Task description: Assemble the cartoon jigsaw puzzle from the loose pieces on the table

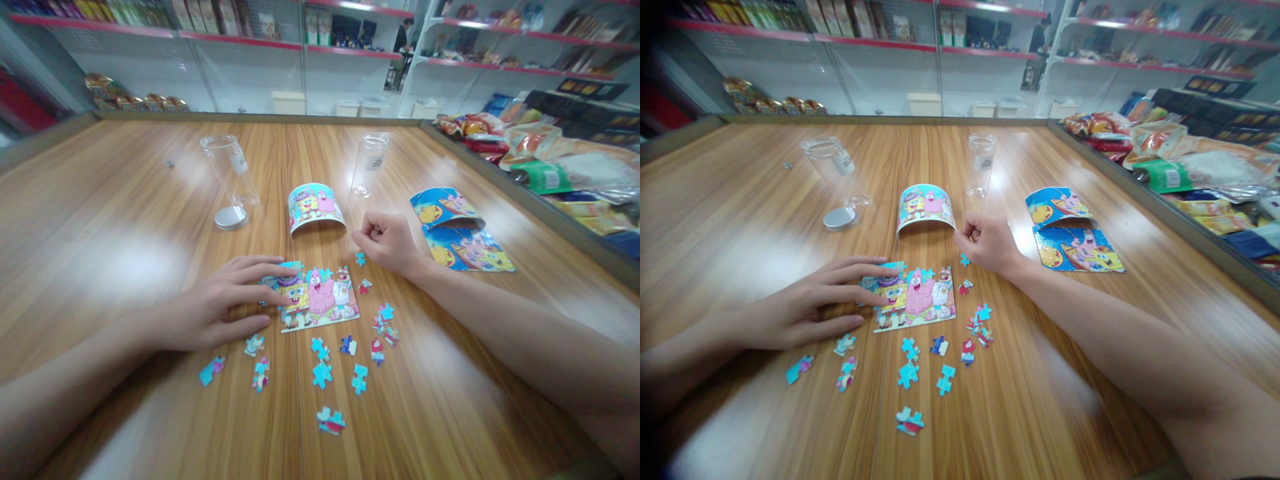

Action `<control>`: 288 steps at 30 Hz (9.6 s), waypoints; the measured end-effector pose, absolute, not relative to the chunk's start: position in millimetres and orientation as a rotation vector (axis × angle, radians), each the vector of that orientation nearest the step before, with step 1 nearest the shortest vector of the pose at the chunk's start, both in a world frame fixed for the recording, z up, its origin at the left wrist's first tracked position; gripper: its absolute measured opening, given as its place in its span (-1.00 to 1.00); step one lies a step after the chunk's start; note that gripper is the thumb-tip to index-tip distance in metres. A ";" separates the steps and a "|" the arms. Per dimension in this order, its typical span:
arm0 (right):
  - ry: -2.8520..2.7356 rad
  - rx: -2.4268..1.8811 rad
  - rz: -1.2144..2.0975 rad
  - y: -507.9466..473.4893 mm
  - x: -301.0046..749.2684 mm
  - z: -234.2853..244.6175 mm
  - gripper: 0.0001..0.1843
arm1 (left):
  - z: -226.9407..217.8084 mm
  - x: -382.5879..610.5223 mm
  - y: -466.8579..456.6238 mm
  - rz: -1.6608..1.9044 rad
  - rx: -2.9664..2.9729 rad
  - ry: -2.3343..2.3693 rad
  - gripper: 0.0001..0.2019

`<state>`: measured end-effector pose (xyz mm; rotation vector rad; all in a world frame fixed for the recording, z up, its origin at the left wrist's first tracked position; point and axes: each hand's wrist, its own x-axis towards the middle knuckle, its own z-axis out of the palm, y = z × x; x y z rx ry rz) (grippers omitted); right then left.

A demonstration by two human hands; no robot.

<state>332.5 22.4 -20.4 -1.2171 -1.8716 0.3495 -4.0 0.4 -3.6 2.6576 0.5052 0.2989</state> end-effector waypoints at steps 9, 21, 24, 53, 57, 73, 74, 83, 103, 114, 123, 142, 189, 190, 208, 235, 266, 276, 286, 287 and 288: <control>-1.894 -1.213 0.351 21.7 332.8 -20.0 -0.73 | -5.5 -6.0 1.1 0.274 2.698 0.494 -0.56; -1.909 -1.251 0.322 19.1 333.0 -16.8 -0.72 | -0.9 -15.9 9.0 0.558 2.157 0.573 -0.74; -1.937 -1.301 0.289 15.2 332.6 -9.7 -0.69 | 1.9 -15.1 9.7 0.565 2.072 0.554 -0.85; -1.973 -1.388 0.275 11.1 331.5 -0.3 -0.68 | 10.5 -1.4 1.5 0.294 2.494 0.534 -0.80; -1.976 -1.401 0.270 11.2 332.0 -0.3 -0.68 | 8.3 -1.9 2.2 0.287 2.498 0.557 -0.75; -1.955 -1.298 0.268 16.1 334.4 -11.7 -0.69 | 10.4 -3.2 -0.2 0.262 2.572 0.466 -0.81; -1.951 -1.277 0.269 17.0 335.0 -13.5 -0.69 | 9.9 -3.9 -0.2 0.262 2.573 0.465 -0.80; -2.058 -1.069 0.135 17.0 333.0 -19.0 -0.70 | 14.9 2.4 -8.0 0.427 2.565 0.453 -0.89; -2.056 -1.049 0.185 17.8 330.9 -18.3 -0.71 | 11.2 22.8 -32.9 0.400 2.807 0.385 -0.72; -2.124 -1.053 0.158 12.6 329.0 -12.7 -0.74 | 14.6 24.6 -33.3 0.372 2.800 0.395 -0.77; -2.086 -1.015 0.159 12.3 328.7 -14.9 -0.75 | 8.5 26.6 -36.7 0.476 2.739 0.426 -0.79; -1.585 -1.252 0.657 26.3 337.9 -32.8 -0.70 | 29.6 46.8 -51.0 0.351 2.772 0.642 -0.90; -2.452 -1.249 0.571 -70.4 360.7 15.3 -0.78 | 6.7 49.3 -82.8 0.367 2.625 1.077 -0.77; -2.456 -1.228 0.592 -72.5 358.0 14.5 -0.78 | 6.6 48.5 -83.1 0.365 2.612 1.080 -0.78; -2.415 -1.137 0.530 -85.4 334.1 9.7 -0.81 | 19.1 32.9 -95.0 0.542 2.177 1.049 -0.98; -2.386 -1.203 0.580 -85.2 327.7 6.4 -0.81 | -1.6 8.3 -71.9 0.581 2.469 1.310 -0.84; -2.381 -1.212 0.570 -81.4 330.9 5.3 -0.82 | 3.6 7.5 -72.6 0.542 2.487 1.246 -0.80; -2.395 -1.223 0.579 -81.5 331.1 4.1 -0.82 | 1.9 11.8 -72.0 0.480 2.450 1.263 -0.85; -2.378 -1.240 0.556 -80.6 332.6 3.9 -0.80 | -11.6 20.4 -68.4 0.613 2.438 1.369 -0.80; -2.378 -1.239 0.556 -80.3 332.7 4.3 -0.80 | -12.5 21.1 -68.3 0.617 2.443 1.369 -0.79; -2.376 -1.239 0.557 -80.0 332.7 4.7 -0.80 | -13.1 21.7 -68.3 0.619 2.448 1.368 -0.78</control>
